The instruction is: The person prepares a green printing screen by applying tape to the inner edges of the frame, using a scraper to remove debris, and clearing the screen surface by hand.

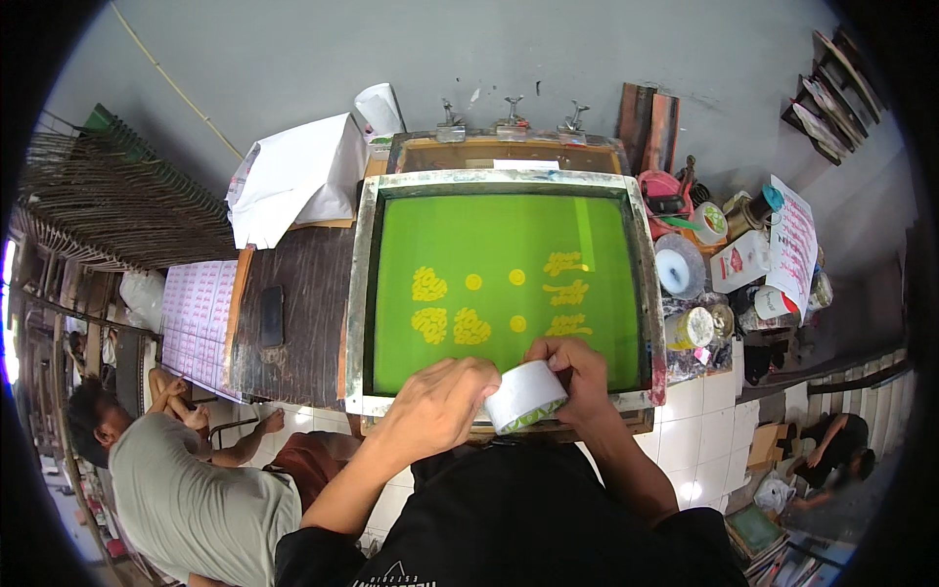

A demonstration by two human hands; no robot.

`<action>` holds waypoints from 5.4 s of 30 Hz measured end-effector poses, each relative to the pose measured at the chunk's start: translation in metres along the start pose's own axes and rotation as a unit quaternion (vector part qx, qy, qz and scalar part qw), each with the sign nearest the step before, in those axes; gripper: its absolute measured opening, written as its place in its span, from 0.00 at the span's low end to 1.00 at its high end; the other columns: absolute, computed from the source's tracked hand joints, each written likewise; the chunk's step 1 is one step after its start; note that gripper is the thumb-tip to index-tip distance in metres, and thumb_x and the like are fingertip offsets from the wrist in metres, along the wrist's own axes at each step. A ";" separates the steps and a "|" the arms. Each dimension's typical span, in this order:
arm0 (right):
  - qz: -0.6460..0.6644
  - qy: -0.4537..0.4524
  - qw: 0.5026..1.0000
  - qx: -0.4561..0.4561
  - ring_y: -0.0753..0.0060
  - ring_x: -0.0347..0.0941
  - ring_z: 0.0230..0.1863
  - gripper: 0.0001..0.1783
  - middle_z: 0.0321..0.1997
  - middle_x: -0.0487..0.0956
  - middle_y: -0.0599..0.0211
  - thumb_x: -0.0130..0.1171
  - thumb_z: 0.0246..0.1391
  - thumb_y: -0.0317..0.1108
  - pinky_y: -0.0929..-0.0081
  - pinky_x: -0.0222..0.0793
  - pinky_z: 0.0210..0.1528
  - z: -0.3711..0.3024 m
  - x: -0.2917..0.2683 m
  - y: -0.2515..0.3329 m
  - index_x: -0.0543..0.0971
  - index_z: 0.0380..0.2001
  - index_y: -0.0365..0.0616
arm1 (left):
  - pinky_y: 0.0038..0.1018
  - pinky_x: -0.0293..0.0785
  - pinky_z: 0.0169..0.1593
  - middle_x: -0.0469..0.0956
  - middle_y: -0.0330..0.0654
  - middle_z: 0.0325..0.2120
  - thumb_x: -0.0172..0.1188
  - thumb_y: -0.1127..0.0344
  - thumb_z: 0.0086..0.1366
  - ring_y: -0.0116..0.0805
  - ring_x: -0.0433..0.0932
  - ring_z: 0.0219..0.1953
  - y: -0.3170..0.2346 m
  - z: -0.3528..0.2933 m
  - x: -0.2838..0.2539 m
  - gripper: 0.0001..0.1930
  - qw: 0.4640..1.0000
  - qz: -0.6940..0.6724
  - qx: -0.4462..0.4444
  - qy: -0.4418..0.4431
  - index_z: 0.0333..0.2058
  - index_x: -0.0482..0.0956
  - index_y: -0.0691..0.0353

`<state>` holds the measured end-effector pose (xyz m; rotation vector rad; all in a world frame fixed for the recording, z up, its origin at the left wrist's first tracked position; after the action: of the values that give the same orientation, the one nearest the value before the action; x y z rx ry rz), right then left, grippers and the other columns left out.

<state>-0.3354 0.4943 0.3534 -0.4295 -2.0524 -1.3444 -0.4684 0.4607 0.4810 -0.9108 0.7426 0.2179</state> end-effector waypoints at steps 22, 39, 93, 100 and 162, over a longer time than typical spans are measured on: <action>-0.165 -0.061 0.984 -0.035 0.70 0.76 0.38 0.15 0.35 0.80 0.64 0.55 0.52 0.32 0.71 0.72 0.47 0.010 -0.018 0.015 0.82 0.40 0.36 | 0.36 0.75 0.50 0.79 0.48 0.40 0.54 0.69 0.74 0.44 0.81 0.45 0.047 -0.020 0.020 0.07 0.950 -0.234 -0.200 0.044 0.46 0.72 0.64; -0.635 0.496 0.585 -0.091 0.50 0.79 0.29 0.39 0.31 0.83 0.50 0.56 0.63 0.35 0.59 0.75 0.39 0.047 0.365 -0.030 0.57 0.74 0.44 | 0.25 0.70 0.48 0.73 0.37 0.37 0.52 0.78 0.73 0.25 0.72 0.42 0.072 -0.089 0.039 0.07 0.865 -0.393 -0.279 -0.140 0.47 0.70 0.63; -0.646 0.100 0.711 -0.260 0.54 0.77 0.41 0.10 0.37 0.80 0.61 0.71 0.46 0.23 0.61 0.74 0.42 -0.033 0.108 0.057 0.81 0.33 0.41 | 0.48 0.75 0.46 0.78 0.58 0.37 0.55 0.77 0.67 0.62 0.79 0.44 0.032 -0.031 0.011 0.10 0.978 -0.107 -0.180 -0.017 0.46 0.73 0.66; -0.579 -0.028 0.786 -0.215 0.52 0.78 0.41 0.10 0.38 0.79 0.55 0.65 0.59 0.26 0.61 0.73 0.44 -0.061 0.047 0.063 0.74 0.40 0.40 | 0.42 0.74 0.45 0.80 0.55 0.38 0.63 0.68 0.67 0.56 0.79 0.39 0.012 -0.002 0.009 0.14 0.980 -0.115 -0.159 0.021 0.48 0.75 0.65; -0.454 -0.331 0.807 -0.184 0.63 0.73 0.36 0.12 0.35 0.78 0.61 0.65 0.62 0.34 0.68 0.71 0.43 -0.164 -0.242 0.074 0.78 0.38 0.35 | 0.47 0.74 0.38 0.81 0.58 0.28 0.63 0.59 0.63 0.55 0.81 0.32 0.052 -0.017 0.074 0.15 0.939 -0.148 -0.226 0.214 0.39 0.82 0.67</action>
<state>-0.0580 0.3949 0.2879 -0.0222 -2.7228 -2.4643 -0.4469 0.4695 0.3925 -1.5252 0.9618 -0.0880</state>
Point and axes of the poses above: each hand's wrist, its own z-axis towards the middle knuckle, its own x-axis out of the palm, y = z × x, the point moved 10 cm from there along z, towards the middle knuckle
